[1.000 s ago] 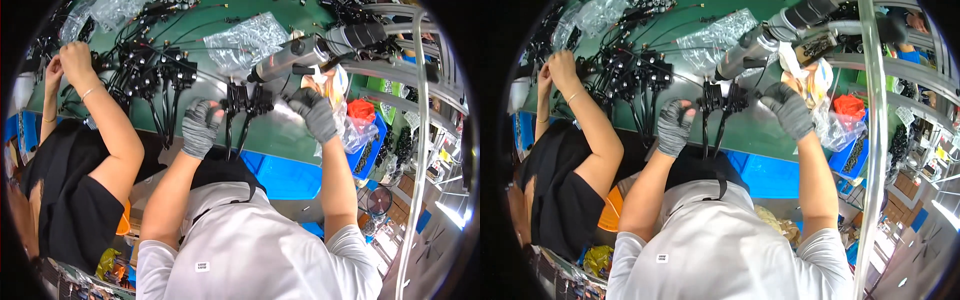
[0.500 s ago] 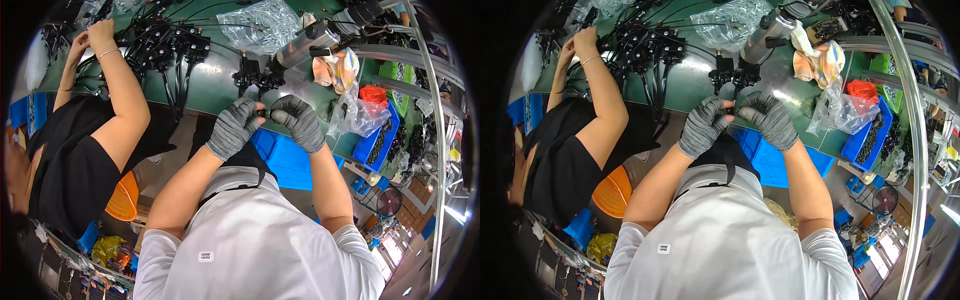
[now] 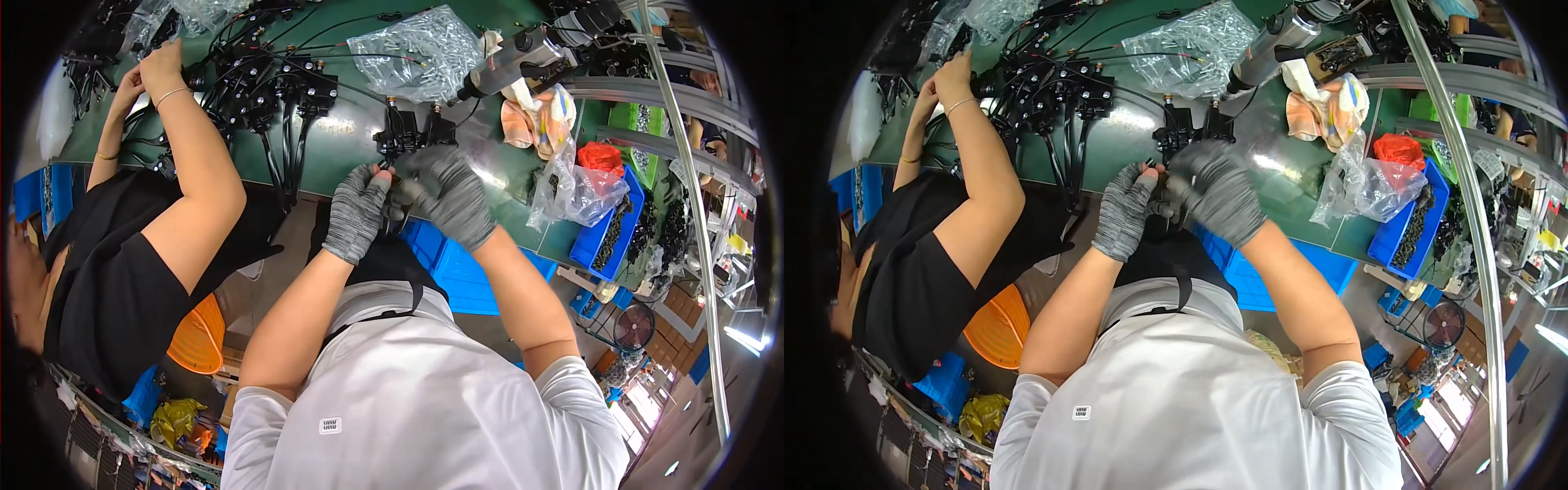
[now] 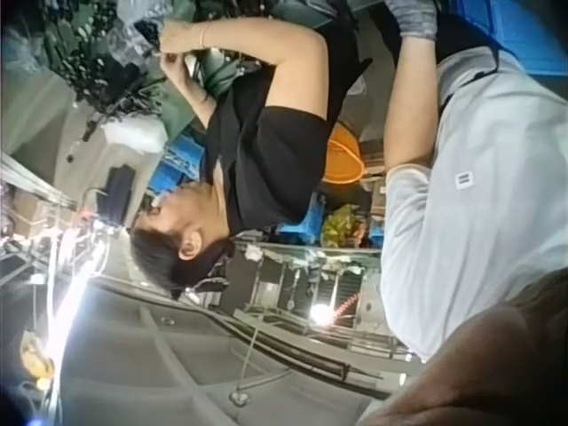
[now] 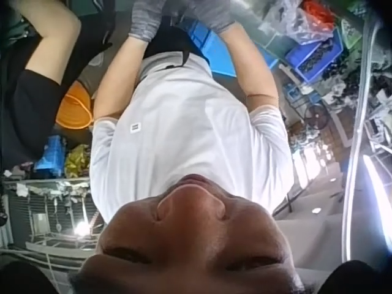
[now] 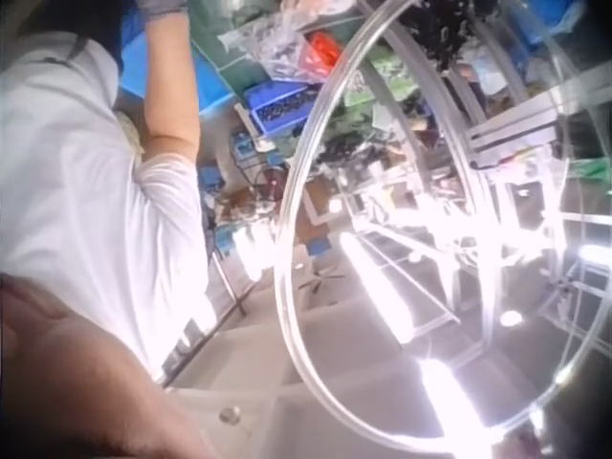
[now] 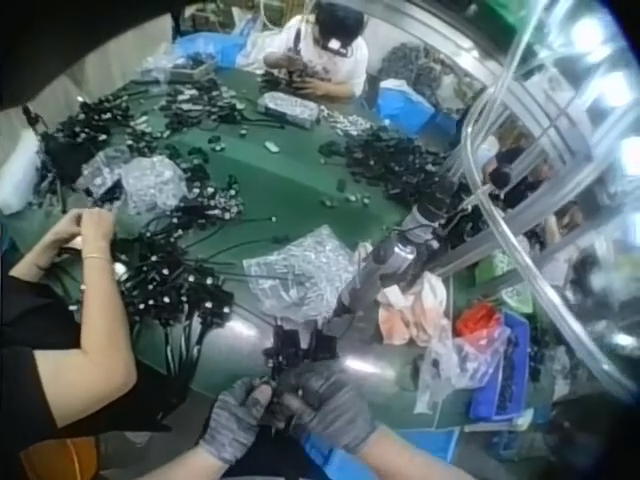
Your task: Assembling and inspecting small metal components at a workbench in a factory setting.
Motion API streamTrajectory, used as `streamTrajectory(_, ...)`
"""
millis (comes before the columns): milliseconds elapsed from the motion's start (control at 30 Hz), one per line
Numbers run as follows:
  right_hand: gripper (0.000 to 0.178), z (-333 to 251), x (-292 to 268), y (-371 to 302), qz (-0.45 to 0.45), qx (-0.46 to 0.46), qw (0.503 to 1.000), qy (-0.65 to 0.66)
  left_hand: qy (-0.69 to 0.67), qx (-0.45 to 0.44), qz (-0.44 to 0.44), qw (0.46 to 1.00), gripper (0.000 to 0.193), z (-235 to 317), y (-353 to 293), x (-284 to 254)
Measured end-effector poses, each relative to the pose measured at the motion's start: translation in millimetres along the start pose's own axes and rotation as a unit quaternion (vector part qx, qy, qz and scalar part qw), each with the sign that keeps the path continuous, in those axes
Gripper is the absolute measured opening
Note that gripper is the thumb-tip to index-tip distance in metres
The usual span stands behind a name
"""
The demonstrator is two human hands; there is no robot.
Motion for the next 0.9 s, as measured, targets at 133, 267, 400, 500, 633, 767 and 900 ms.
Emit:
streamTrajectory(133,0.023,37,-5,62,0.077,0.006,0.990,-0.119,-0.046,0.041,0.022,0.998,0.014,-3,19,-7)
streamTrajectory(267,0.021,43,12,117,0.004,0.028,0.945,-0.327,-0.068,0.062,0.030,0.995,0.013,2,27,-12)
streamTrajectory(400,0.025,65,16,163,-0.002,0.047,0.909,-0.414,-0.026,0.067,-0.002,0.997,0.014,5,29,-15)
streamTrajectory(500,0.029,72,17,181,-0.087,0.110,0.867,-0.478,-0.055,0.067,0.006,0.996,0.014,11,26,-10)
streamTrajectory(633,0.031,69,17,186,-0.094,0.057,0.859,-0.501,-0.041,0.075,-0.015,0.996,0.014,14,26,-12)
streamTrajectory(767,0.029,101,18,202,-0.128,0.049,0.850,-0.509,-0.015,0.096,-0.014,0.995,0.015,15,24,-13)
streamTrajectory(900,0.028,84,24,199,-0.150,0.034,0.852,-0.500,0.100,0.124,-0.020,0.987,0.022,16,26,-25)
Point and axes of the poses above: each hand's wrist, its own y-axis towards the middle knuckle, its own x-axis out of the palm, z = x × y, the point moved 4 cm from there along y, towards the middle knuckle, and after that the axes turned 10 degrees about x, right-handed, at the moved point
